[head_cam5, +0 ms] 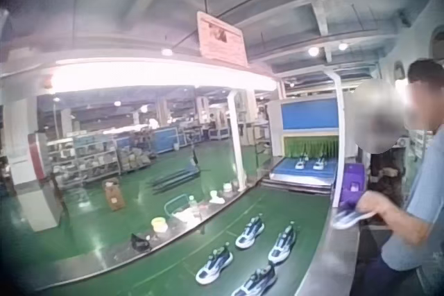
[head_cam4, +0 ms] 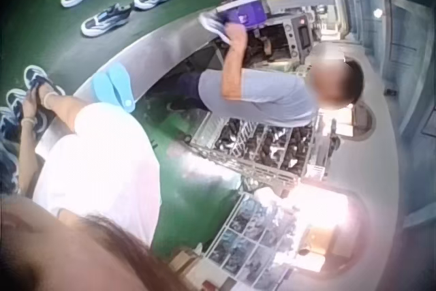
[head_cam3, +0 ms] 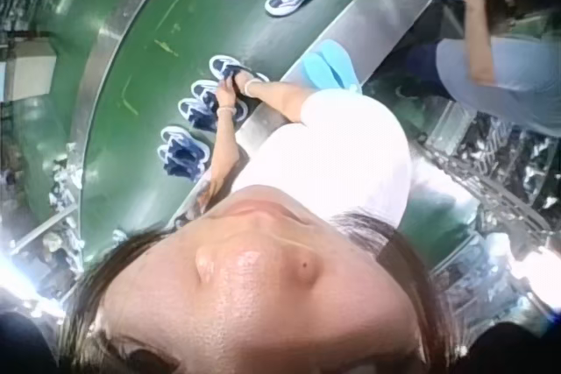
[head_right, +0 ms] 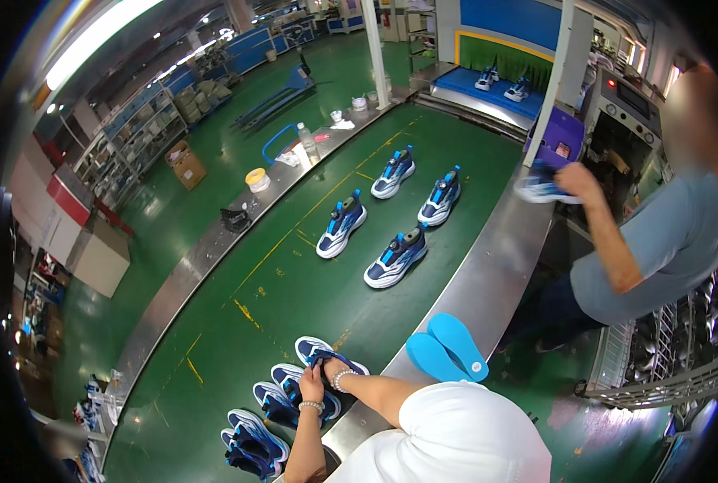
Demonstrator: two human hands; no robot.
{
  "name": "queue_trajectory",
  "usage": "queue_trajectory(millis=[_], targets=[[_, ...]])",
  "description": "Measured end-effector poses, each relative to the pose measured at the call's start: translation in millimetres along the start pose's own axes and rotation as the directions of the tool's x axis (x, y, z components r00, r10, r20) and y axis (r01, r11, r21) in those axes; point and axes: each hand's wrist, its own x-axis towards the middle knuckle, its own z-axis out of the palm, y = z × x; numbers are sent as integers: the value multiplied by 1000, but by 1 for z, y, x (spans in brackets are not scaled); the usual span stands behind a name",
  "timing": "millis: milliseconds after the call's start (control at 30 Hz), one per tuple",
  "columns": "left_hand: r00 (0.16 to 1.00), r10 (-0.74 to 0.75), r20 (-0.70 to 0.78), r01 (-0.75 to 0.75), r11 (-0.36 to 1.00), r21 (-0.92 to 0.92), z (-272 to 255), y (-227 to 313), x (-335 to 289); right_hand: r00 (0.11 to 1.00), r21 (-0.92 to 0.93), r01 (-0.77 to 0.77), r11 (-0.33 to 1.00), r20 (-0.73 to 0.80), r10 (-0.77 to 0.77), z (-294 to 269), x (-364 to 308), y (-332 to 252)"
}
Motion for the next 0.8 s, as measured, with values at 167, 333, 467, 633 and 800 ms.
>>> queue_trajectory(millis=[167,333,467,633,800], targets=[[999,-27,23,29,997,-76,14,0,7,965,-363,228,904,210,-159,-14,-7,3],[953,-50,-299,-2,985,-172,9,61,-35,812,-289,519,804,-129,-570,-66,-79,38],[965,231,-124,-208,962,177,55,59,-33,870,-331,443,833,-66,-489,-98,-121,60],[686,-369,627,43,881,472,82,30,39,928,-301,369,879,68,-366,-96,-119,45],[708,-362,607,25,871,490,109,-3,41,909,-363,406,838,65,-412,-97,-109,51]])
